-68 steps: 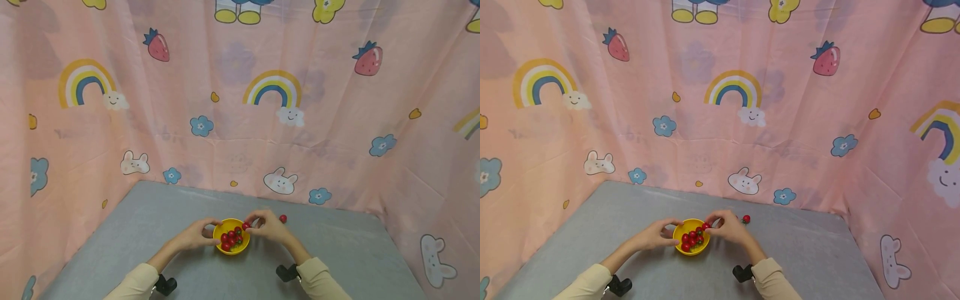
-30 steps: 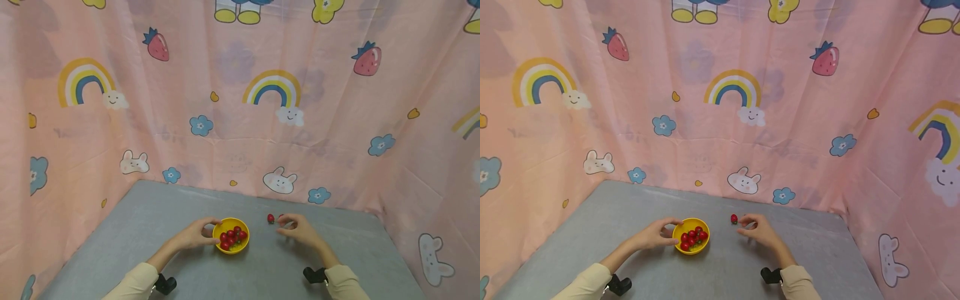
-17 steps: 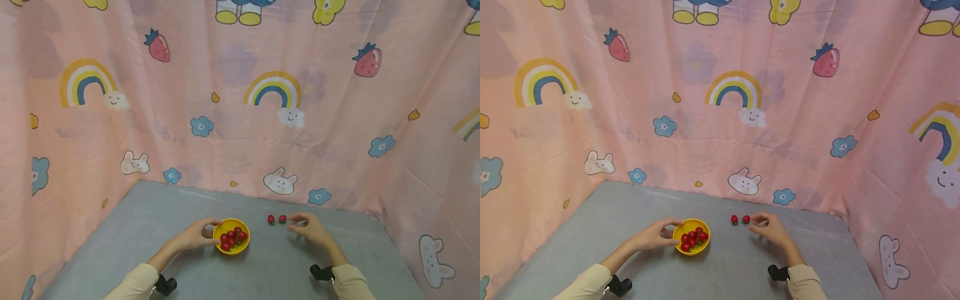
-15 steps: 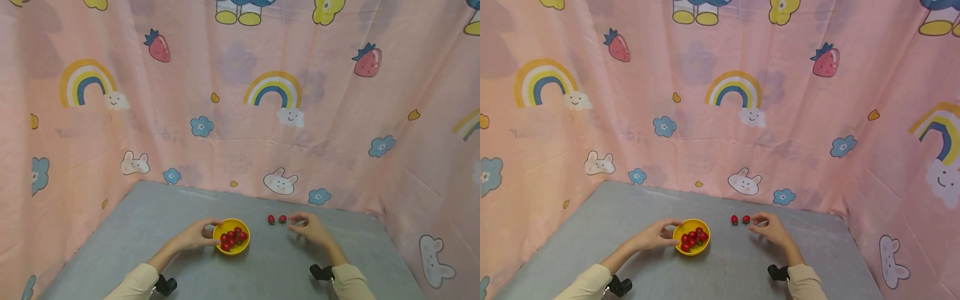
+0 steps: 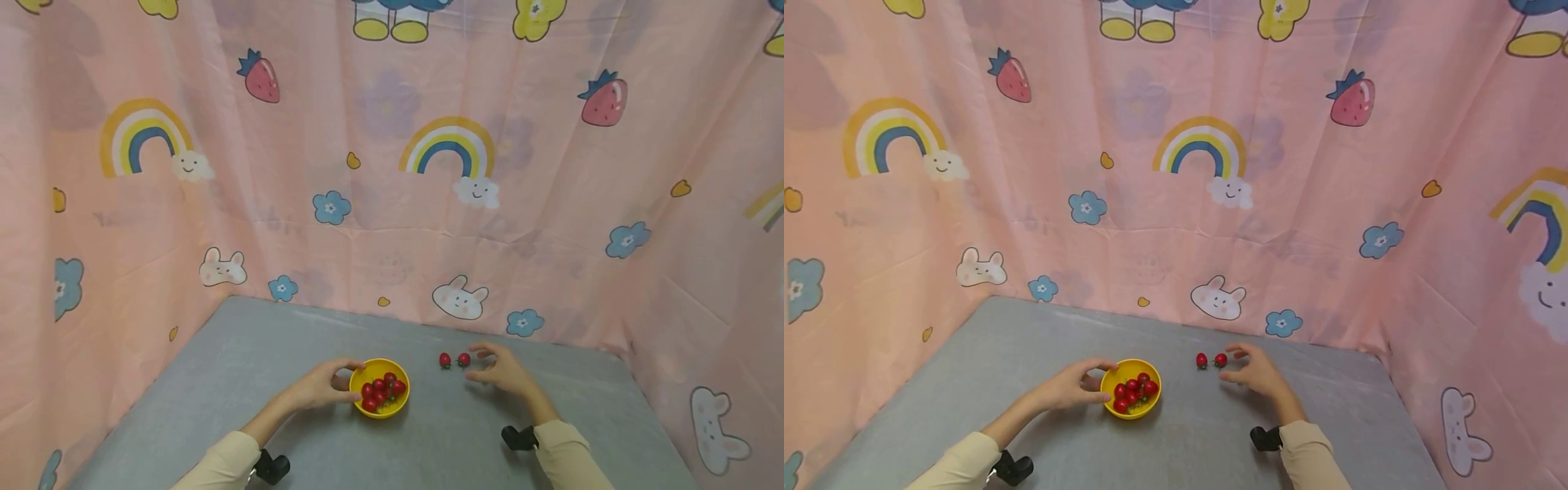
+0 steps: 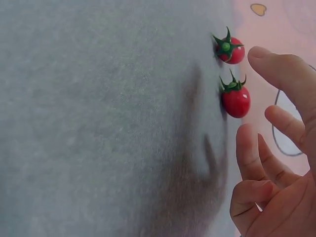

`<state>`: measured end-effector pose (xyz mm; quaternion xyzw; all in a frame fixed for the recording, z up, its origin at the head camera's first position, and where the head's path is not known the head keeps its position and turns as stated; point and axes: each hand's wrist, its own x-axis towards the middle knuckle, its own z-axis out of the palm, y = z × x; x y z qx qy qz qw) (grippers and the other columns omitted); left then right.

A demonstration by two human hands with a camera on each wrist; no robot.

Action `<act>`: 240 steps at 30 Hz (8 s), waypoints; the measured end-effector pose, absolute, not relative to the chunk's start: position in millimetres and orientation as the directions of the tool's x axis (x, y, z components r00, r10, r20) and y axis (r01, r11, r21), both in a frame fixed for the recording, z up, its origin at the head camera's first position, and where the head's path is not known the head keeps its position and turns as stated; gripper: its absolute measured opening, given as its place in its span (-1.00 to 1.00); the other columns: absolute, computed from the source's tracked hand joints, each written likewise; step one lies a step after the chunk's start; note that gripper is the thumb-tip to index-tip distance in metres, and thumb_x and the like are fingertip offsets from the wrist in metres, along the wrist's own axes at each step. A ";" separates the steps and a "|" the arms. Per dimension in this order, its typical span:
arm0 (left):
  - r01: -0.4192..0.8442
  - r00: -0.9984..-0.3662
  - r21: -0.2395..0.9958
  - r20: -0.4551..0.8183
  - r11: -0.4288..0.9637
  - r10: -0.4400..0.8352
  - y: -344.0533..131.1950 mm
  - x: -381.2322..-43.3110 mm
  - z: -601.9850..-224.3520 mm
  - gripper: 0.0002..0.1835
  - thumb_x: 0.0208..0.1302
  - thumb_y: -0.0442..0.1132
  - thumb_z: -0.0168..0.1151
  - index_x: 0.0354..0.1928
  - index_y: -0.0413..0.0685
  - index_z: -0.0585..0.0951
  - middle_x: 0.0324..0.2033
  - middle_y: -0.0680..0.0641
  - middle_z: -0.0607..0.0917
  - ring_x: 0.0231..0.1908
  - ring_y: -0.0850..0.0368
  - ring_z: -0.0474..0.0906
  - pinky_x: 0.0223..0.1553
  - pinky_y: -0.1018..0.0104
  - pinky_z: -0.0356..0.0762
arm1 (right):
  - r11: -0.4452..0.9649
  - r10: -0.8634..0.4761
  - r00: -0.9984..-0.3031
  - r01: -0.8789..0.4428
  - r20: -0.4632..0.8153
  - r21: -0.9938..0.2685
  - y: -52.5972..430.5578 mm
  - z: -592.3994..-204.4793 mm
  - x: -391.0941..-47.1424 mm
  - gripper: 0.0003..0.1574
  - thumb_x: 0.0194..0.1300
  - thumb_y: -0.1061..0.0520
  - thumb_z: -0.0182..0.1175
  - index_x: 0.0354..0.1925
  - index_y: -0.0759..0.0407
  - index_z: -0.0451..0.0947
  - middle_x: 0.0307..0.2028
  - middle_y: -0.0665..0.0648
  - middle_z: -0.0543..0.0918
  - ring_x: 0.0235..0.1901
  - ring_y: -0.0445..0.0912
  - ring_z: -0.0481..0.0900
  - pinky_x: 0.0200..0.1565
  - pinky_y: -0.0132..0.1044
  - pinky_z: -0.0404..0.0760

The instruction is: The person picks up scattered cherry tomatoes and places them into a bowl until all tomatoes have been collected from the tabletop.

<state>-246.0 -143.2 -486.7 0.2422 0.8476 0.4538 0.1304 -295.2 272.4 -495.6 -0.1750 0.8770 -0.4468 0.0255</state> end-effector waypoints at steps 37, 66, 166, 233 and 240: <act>0.288 -0.850 0.824 -0.014 0.488 0.526 -141.3 -243.7 -483.3 -0.41 0.30 -0.14 0.45 0.32 -0.11 0.50 0.22 -0.20 0.54 -0.08 0.02 0.65 -0.04 0.10 0.66 | 0.679 -0.222 -0.972 -0.213 0.080 -0.702 253.6 -503.7 -311.0 -0.79 0.11 0.29 0.51 -0.33 0.16 0.65 -0.32 0.11 0.63 -0.30 0.03 0.54 -0.39 -0.19 0.57; 0.282 -0.849 0.830 -0.017 0.481 0.527 -141.9 -244.4 -484.3 -0.41 0.30 -0.12 0.45 0.32 -0.08 0.50 0.22 -0.21 0.53 -0.06 -0.01 0.65 -0.02 0.06 0.65 | 0.574 -0.311 -0.938 -0.313 0.152 -0.757 256.6 -496.6 -295.2 -0.84 0.20 0.22 0.48 -0.24 0.14 0.69 -0.30 0.06 0.67 -0.28 0.01 0.61 -0.33 -0.16 0.62; 0.294 -0.849 0.823 -0.008 0.486 0.528 -142.0 -243.3 -484.6 -0.44 0.31 -0.12 0.44 0.30 -0.04 0.52 0.20 -0.18 0.55 -0.08 0.02 0.66 -0.04 0.07 0.65 | 0.618 -0.303 -0.951 -0.249 0.066 -0.745 234.3 -502.8 -306.5 -0.27 0.02 0.11 0.62 0.14 0.24 0.58 0.00 0.26 0.62 -0.38 -0.04 0.54 -0.38 -0.20 0.57; 0.289 -0.846 0.837 -0.004 0.465 0.534 -143.0 -245.1 -488.9 -0.44 0.32 -0.12 0.43 0.31 -0.05 0.50 0.20 -0.20 0.54 -0.08 0.02 0.66 -0.04 0.09 0.66 | 0.463 -0.500 -0.848 -0.434 0.176 -0.773 187.8 -476.7 -278.8 -0.70 0.27 0.22 0.43 -0.02 0.18 0.69 -0.17 0.09 0.68 -0.43 -0.02 0.53 -0.43 -0.33 0.53; 0.283 -0.846 0.844 -0.004 0.455 0.533 -142.9 -243.6 -488.1 -0.44 0.33 -0.14 0.42 0.31 -0.08 0.50 0.20 -0.21 0.53 -0.08 0.00 0.67 -0.02 0.09 0.65 | 0.426 -0.548 -0.815 -0.466 0.189 -0.776 172.1 -466.4 -272.9 -0.69 0.27 0.20 0.44 -0.02 0.21 0.69 -0.17 0.09 0.68 -0.38 0.04 0.55 -0.35 -0.30 0.60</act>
